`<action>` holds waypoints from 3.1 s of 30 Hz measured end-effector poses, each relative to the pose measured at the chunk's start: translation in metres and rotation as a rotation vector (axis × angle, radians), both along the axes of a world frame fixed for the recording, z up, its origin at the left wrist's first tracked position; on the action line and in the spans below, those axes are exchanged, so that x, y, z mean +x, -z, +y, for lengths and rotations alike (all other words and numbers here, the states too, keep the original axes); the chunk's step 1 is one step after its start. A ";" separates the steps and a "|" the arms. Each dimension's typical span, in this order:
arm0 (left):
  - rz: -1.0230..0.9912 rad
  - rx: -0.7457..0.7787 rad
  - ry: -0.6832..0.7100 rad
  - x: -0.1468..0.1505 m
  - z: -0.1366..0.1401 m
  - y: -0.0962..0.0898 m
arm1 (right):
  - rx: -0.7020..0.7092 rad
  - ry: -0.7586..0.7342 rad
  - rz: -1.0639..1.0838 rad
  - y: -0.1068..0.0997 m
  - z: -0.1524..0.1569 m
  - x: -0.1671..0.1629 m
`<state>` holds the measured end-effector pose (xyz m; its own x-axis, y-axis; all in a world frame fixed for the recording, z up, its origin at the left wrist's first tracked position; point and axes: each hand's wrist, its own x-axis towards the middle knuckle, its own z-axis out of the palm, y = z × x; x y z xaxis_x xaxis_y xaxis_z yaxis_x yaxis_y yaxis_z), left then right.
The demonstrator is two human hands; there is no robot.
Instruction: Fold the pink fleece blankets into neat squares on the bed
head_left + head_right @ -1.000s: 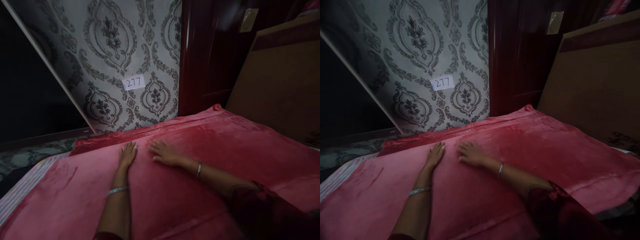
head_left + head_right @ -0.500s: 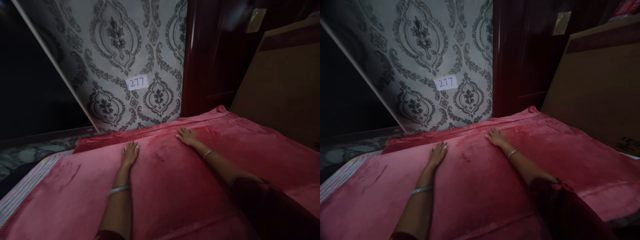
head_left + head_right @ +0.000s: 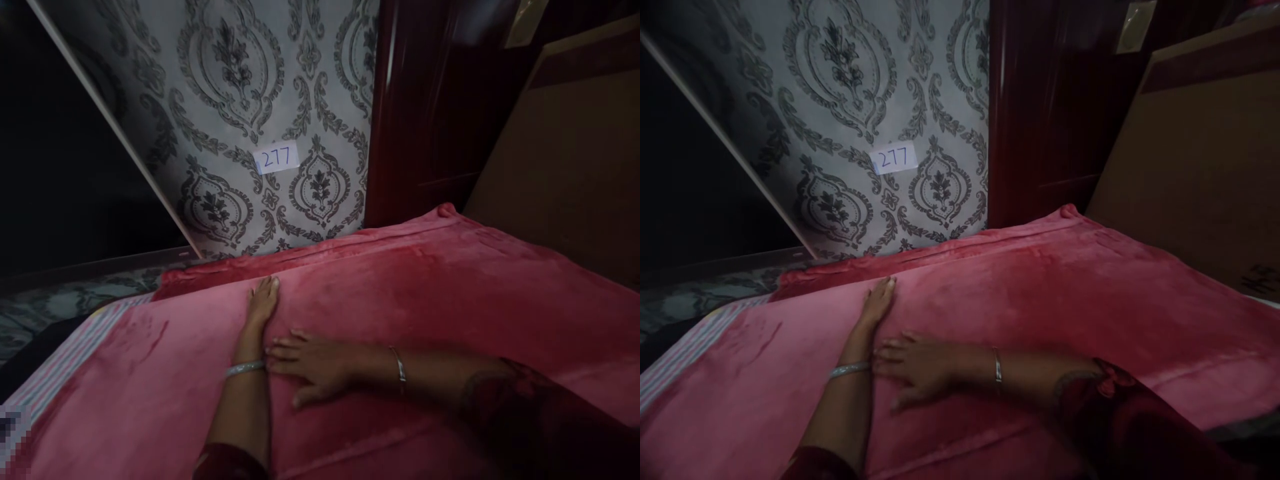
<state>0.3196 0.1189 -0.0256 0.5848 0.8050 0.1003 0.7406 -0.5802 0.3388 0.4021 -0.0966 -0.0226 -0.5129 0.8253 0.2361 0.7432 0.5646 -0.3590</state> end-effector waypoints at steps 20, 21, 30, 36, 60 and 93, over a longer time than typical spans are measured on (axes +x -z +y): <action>0.263 0.175 0.380 0.021 -0.048 -0.013 | -0.217 0.074 0.024 0.002 -0.122 0.025; 0.274 0.166 0.380 0.020 -0.052 -0.015 | -0.198 0.120 0.033 0.000 -0.125 0.036; 0.197 0.306 0.848 -0.007 -0.137 0.007 | -0.072 0.775 -0.203 0.013 -0.157 0.179; 0.186 0.259 0.890 -0.037 -0.154 0.014 | -0.129 0.657 -0.183 0.039 -0.203 0.155; 0.132 0.143 0.754 -0.104 -0.248 0.020 | -0.085 0.508 -0.130 0.041 -0.195 0.107; 0.174 0.132 0.213 -0.175 -0.218 -0.006 | 0.002 0.222 0.025 0.022 -0.106 0.033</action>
